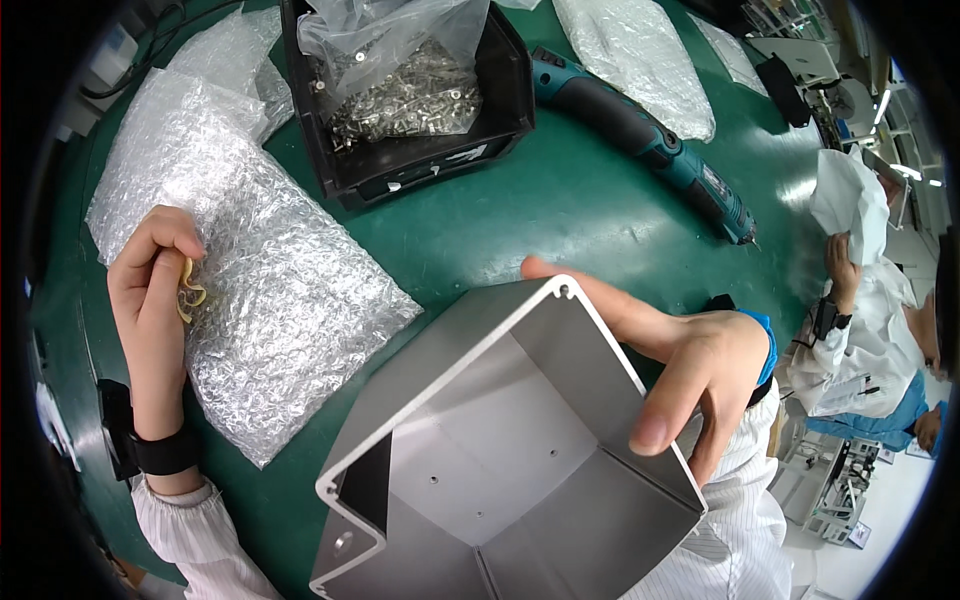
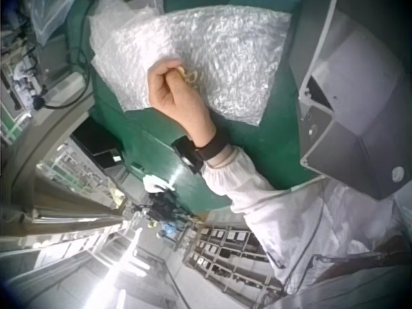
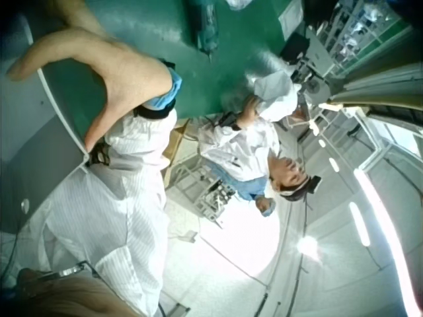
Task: Inspecting and preparing a metal electronic enclosure and small components on a factory workbench.
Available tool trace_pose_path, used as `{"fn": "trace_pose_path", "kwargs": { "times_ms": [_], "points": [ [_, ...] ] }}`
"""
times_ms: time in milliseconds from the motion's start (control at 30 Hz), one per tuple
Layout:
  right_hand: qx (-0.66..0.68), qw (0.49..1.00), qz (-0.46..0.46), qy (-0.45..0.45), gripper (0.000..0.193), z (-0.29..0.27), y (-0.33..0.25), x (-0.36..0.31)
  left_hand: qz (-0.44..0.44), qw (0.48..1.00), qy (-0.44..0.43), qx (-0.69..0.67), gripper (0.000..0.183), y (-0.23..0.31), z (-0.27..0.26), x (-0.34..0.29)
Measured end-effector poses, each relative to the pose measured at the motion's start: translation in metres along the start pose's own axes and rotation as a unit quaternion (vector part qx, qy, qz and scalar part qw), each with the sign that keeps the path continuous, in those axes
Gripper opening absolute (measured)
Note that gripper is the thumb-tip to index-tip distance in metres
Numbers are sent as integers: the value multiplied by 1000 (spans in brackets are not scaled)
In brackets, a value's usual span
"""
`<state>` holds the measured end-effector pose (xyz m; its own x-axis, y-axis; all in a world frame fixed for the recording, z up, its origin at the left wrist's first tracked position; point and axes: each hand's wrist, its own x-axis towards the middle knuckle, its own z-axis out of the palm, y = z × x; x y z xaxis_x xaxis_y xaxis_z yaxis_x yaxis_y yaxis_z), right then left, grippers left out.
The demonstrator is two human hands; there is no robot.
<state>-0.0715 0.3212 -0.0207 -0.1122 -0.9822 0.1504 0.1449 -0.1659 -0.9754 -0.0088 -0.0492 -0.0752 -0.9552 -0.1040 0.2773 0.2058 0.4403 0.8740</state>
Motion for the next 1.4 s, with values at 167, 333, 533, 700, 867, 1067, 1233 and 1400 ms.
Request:
{"fn": "trace_pose_path", "kwargs": {
  "times_ms": [167,333,533,700,867,1067,1233,1400],
  "points": [
    [-265,937,-121,191,89,20,-45,-32,-6,1000,8,-6,14,3,-1,-2],
    [-556,827,55,62,20,106,-70,26,-2,1000,21,-3,14,1,-6,-10],
    [-584,788,194,-19,25,126,-54,40,-1,1000,14,-9,16,4,0,-3],
    [-630,741,228,-55,19,127,-50,50,4,1000,17,-17,16,8,3,-2],
    [-620,754,215,-30,17,125,-48,48,-3,1000,12,-22,16,8,3,-3],
    [-621,762,183,-24,17,122,-46,46,1,1000,10,-20,17,8,4,-3],
    [-585,802,117,24,25,126,-50,36,-11,999,12,-29,14,9,-1,-3],
    [-572,742,-181,299,24,84,-77,-9,1,997,26,-69,8,23,9,5]
  ]
}}
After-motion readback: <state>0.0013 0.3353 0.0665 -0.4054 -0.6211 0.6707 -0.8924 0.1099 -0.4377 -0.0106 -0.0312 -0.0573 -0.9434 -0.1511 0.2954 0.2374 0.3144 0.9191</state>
